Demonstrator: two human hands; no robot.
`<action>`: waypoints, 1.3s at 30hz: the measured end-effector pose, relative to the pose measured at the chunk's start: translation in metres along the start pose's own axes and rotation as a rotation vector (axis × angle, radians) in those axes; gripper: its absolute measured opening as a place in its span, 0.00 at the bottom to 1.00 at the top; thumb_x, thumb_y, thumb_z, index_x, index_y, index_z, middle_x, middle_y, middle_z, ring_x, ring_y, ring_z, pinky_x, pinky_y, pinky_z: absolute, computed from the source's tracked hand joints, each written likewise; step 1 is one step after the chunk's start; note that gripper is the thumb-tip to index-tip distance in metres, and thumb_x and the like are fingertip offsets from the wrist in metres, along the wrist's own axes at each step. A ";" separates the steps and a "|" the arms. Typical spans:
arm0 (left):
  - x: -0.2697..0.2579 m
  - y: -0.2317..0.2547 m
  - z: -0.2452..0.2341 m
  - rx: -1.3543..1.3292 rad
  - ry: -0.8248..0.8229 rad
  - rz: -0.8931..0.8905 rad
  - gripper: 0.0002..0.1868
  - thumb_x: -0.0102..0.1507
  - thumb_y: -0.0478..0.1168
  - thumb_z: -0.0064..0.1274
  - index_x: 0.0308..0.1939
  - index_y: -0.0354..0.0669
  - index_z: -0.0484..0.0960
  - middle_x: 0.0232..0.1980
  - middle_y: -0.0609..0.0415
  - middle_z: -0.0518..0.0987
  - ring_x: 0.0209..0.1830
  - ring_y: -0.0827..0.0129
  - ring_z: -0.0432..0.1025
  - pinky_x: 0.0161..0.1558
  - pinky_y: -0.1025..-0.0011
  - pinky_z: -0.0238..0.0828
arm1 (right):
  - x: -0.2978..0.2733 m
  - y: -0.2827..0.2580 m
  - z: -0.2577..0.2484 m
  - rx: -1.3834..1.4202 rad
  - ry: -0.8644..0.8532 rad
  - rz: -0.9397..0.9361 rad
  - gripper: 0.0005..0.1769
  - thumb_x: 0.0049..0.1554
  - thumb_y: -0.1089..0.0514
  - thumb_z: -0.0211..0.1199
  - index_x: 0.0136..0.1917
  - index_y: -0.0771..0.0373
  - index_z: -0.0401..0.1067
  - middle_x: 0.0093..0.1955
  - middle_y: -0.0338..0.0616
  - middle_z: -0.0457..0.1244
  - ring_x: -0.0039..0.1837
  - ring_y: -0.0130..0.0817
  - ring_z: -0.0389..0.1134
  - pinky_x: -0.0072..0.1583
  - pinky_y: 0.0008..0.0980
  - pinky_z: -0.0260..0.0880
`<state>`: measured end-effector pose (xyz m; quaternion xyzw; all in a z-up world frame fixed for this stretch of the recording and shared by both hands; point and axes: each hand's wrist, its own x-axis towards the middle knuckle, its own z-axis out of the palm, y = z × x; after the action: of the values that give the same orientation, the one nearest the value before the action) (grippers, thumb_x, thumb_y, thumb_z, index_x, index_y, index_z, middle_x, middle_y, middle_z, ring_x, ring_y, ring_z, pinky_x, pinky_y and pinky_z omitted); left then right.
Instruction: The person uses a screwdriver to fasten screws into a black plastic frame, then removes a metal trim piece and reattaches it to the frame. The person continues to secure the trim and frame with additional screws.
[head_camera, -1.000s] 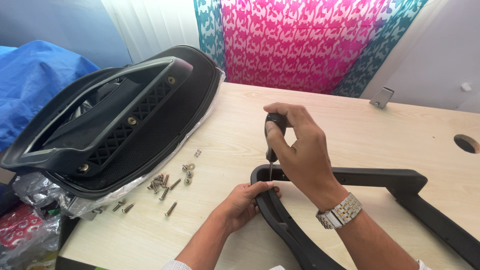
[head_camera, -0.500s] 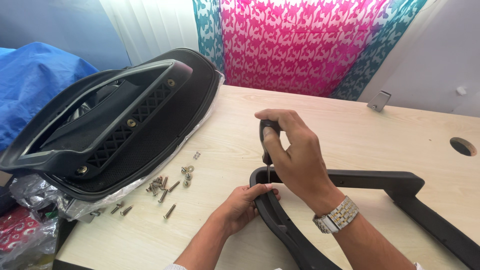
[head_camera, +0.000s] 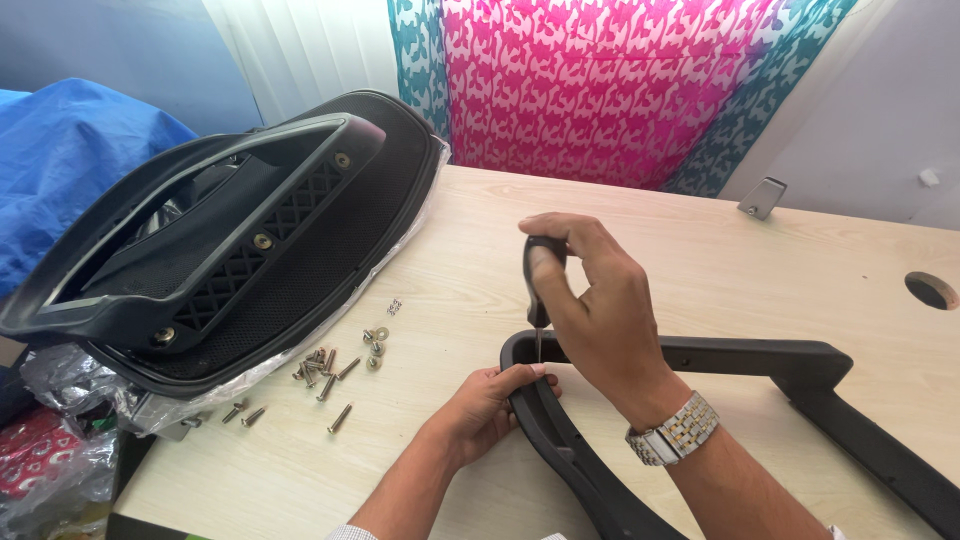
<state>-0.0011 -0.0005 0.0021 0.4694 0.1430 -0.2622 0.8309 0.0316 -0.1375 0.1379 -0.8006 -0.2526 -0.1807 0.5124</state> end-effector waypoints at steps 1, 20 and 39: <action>0.000 0.000 0.001 0.002 0.007 -0.009 0.22 0.61 0.46 0.60 0.50 0.31 0.78 0.44 0.48 0.84 0.45 0.67 0.81 0.53 0.71 0.81 | 0.000 0.000 0.000 -0.073 0.016 -0.113 0.13 0.62 0.59 0.60 0.60 0.60 0.72 0.52 0.43 0.68 0.53 0.31 0.73 0.48 0.30 0.76; 0.015 0.015 0.028 0.302 0.344 -0.077 0.12 0.57 0.30 0.54 0.42 0.23 0.80 0.35 0.42 0.81 0.29 0.60 0.79 0.36 0.68 0.81 | 0.002 0.010 -0.017 -0.048 -0.114 0.002 0.26 0.62 0.58 0.58 0.73 0.55 0.60 0.55 0.49 0.66 0.54 0.35 0.75 0.56 0.34 0.80; 0.012 0.021 0.033 0.459 0.382 0.068 0.14 0.52 0.29 0.56 0.42 0.35 0.80 0.36 0.48 0.83 0.32 0.64 0.80 0.39 0.68 0.79 | 0.009 0.018 -0.021 -0.139 -0.084 -0.032 0.22 0.60 0.55 0.66 0.65 0.57 0.67 0.58 0.51 0.66 0.57 0.39 0.73 0.52 0.35 0.81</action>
<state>0.0204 -0.0238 0.0282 0.6903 0.2180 -0.1665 0.6696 0.0490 -0.1604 0.1384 -0.8370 -0.2735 -0.1720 0.4416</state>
